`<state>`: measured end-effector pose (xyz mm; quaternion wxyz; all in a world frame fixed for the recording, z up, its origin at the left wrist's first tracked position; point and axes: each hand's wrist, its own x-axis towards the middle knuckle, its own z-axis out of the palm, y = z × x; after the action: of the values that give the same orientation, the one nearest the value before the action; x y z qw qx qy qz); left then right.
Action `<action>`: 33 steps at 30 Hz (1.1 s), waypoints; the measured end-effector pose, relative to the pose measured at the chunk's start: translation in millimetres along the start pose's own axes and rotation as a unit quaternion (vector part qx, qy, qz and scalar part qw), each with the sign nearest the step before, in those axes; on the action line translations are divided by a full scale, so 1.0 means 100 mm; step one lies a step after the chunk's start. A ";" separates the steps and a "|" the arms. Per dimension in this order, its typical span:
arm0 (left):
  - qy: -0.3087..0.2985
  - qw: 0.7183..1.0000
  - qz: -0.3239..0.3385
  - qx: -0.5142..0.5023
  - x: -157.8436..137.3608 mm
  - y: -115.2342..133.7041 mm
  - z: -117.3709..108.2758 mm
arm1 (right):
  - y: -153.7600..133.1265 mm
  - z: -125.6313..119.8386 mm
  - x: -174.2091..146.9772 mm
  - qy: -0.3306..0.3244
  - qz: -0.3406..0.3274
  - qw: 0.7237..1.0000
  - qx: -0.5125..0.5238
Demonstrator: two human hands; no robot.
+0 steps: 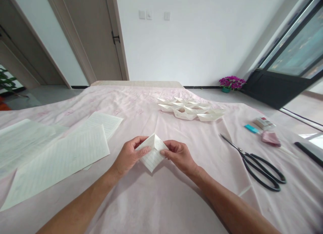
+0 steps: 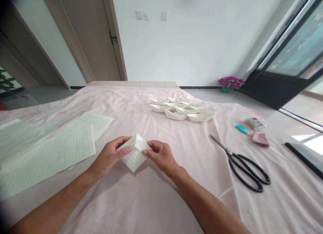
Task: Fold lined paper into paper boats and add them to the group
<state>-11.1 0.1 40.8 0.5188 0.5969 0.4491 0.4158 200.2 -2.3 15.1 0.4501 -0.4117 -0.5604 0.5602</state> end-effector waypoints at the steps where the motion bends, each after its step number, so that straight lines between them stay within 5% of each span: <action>1: -0.010 1.000 -0.005 0.003 0.02 0.00 0.00 | 0.00 0.00 0.00 -0.005 0.009 1.000 0.000; 18: -0.080 0.988 -0.089 -0.095 0.08 -0.09 0.02 | 0.12 -0.03 0.00 -0.024 0.038 0.999 -0.021; 33: -0.047 0.991 -0.088 -0.090 0.08 -0.15 0.10 | 0.11 0.06 -0.02 -0.008 0.064 0.998 -0.019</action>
<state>-0.7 6.1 25.1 0.6253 0.5251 0.4357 0.3789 194.5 -5.2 4.7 0.4006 -0.4513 -0.5469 0.5803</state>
